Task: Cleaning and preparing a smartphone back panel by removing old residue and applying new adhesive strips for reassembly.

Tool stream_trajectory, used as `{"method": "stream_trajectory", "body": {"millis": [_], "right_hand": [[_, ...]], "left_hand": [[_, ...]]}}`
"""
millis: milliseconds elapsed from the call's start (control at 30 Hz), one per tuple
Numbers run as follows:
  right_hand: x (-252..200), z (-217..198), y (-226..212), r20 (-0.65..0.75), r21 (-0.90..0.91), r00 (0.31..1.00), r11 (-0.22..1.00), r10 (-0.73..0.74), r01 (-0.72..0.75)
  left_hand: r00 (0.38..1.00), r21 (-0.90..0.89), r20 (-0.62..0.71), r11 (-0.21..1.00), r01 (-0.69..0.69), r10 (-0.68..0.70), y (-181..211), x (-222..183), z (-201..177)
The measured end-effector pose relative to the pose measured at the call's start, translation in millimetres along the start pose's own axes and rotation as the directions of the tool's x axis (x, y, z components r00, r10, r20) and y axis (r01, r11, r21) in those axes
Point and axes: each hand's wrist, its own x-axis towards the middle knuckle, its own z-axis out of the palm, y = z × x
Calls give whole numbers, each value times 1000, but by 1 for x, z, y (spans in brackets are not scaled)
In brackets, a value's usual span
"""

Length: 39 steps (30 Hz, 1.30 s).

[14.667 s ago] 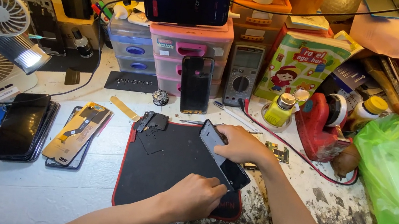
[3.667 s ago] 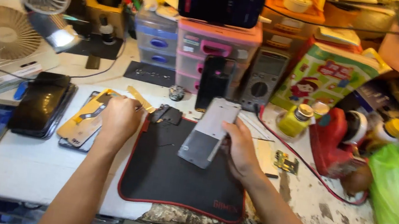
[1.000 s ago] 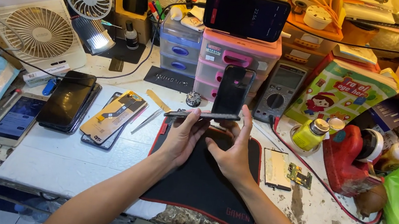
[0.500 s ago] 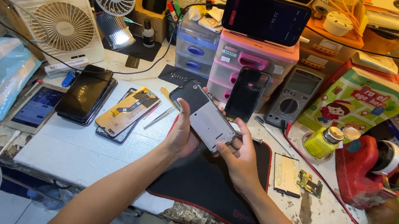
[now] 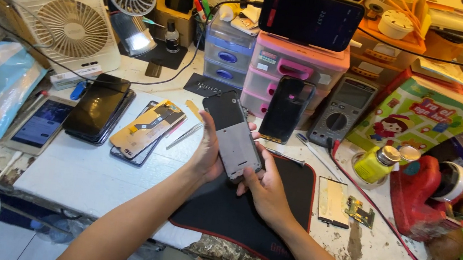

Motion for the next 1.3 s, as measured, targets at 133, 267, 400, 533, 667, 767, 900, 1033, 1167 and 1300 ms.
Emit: {"method": "stream_trajectory", "body": {"millis": [133, 267, 400, 533, 667, 767, 900, 1033, 1167, 1300], "right_hand": [[13, -27, -21, -114, -348, 991, 937, -76, 32], [32, -98, -8, -173, -970, 860, 234, -481, -64], [44, -157, 21, -186, -975, 917, -52, -353, -217], [55, -175, 42, -221, -961, 937, -100, -270, -256], [59, -176, 46, -174, -950, 922, -188, -346, -250], [52, -162, 29, -210, -946, 918, -165, -337, -277], [31, -113, -20, -291, -956, 908, 65, -300, -285], [18, -76, -30, -190, -960, 846, 275, -497, -54], [14, -35, -20, -23, -779, 855, 545, -519, 310], [7, -11, -4, 53, -717, 924, 630, -378, 299]], "left_hand": [[998, 17, -64, 1000, 17, -16, 9, -1, 13], [988, -53, -154, 999, 5, -13, 13, -8, 21], [993, -68, -120, 998, -1, -8, 12, -11, 22], [993, -66, -114, 997, -30, 23, 12, -9, 15], [997, -81, -50, 995, -64, 60, 13, -7, 9], [997, -65, -9, 995, -72, 71, 10, -5, 7], [995, -89, -15, 991, -100, 99, 8, -3, 7], [987, -86, -55, 984, -156, 152, 7, -5, 2], [940, -5, -208, 961, -276, 269, 4, -7, 11], [887, 48, -278, 928, -370, 368, -1, -8, 16]]}}
